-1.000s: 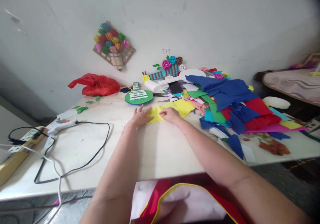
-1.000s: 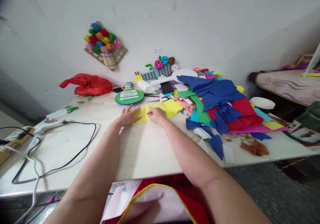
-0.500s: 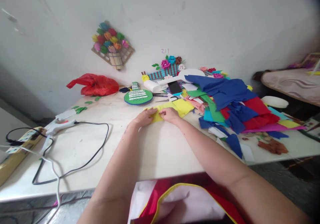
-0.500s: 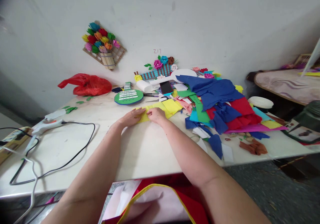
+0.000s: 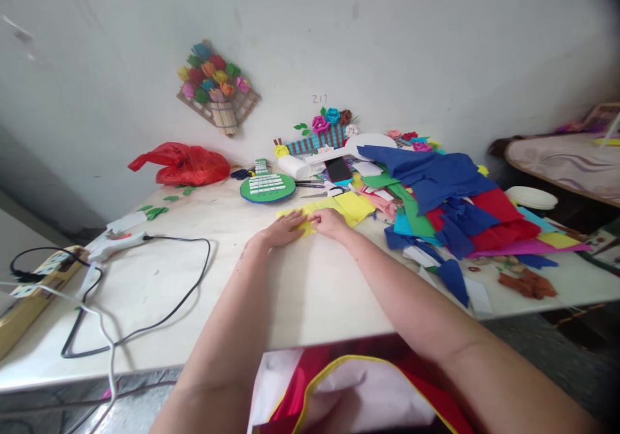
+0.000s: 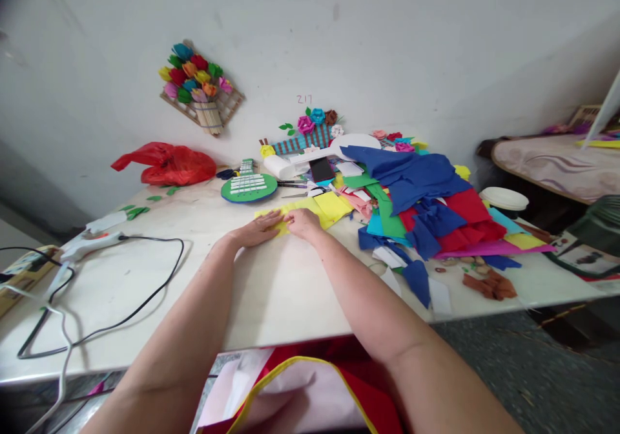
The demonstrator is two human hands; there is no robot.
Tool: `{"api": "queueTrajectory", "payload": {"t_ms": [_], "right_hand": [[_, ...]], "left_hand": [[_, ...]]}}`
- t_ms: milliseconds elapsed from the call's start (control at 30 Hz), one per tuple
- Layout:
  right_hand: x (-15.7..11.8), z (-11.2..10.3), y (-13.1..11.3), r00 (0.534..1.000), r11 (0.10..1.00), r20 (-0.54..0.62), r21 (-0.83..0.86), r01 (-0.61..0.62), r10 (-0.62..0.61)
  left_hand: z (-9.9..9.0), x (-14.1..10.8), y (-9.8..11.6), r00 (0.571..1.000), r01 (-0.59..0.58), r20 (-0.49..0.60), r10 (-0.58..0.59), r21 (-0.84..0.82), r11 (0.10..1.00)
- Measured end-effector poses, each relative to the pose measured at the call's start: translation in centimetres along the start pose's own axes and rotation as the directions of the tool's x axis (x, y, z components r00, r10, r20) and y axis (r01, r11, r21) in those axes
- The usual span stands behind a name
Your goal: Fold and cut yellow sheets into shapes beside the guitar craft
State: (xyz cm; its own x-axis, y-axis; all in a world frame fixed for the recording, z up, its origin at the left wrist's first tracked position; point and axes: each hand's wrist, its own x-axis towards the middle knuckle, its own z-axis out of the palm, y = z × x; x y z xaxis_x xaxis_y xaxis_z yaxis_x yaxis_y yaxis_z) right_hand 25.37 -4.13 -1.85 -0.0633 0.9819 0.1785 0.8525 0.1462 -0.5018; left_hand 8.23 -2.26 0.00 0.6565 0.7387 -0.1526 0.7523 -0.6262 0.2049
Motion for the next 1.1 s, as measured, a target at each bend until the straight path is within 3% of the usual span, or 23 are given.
{"api": "queueTrajectory", "payload": {"t_ms": [167,300,400,500,633,767,967,1100], "right_hand": [[0.0,0.0,0.0,0.999,0.999,-0.012,-0.018,0.036,-0.036],[0.3,0.1,0.6,0.997,0.996,-0.043,0.063,0.059,-0.056],[0.6,-0.2,0.8,0.983,0.986,-0.18,0.155,0.064,-0.035],[0.4,-0.7,0.1,0.956,0.971,-0.281,0.191,0.143,-0.085],[-0.2,-0.4,-1.5,0.968,0.949,-0.12,0.201,0.242,-0.221],[-0.4,1.3,-2.4,0.97,0.982,0.161,0.075,0.171,-0.181],[-0.5,2.2,-2.4,0.969,0.981,0.205,-0.109,0.163,-0.139],[-0.6,2.3,-2.4,0.966,0.961,0.21,-0.198,0.192,-0.15]], "left_hand": [[-0.2,-0.2,0.6,0.998,0.021,0.052,-0.023,0.037,0.999],[0.0,0.0,0.6,0.998,0.03,0.046,-0.033,0.059,0.998],[0.2,0.2,0.5,0.998,0.038,0.049,-0.041,0.068,0.997],[0.3,0.4,0.3,0.998,0.036,0.044,-0.039,0.067,0.997],[0.7,0.6,0.0,0.999,0.026,0.037,-0.028,0.07,0.997],[0.7,0.6,0.2,0.999,0.032,0.018,-0.033,0.056,0.998],[0.1,0.2,-0.3,1.0,0.005,0.021,-0.003,-0.065,0.998],[0.0,-0.4,-1.4,0.99,0.128,-0.034,-0.134,-0.14,0.982]]}}
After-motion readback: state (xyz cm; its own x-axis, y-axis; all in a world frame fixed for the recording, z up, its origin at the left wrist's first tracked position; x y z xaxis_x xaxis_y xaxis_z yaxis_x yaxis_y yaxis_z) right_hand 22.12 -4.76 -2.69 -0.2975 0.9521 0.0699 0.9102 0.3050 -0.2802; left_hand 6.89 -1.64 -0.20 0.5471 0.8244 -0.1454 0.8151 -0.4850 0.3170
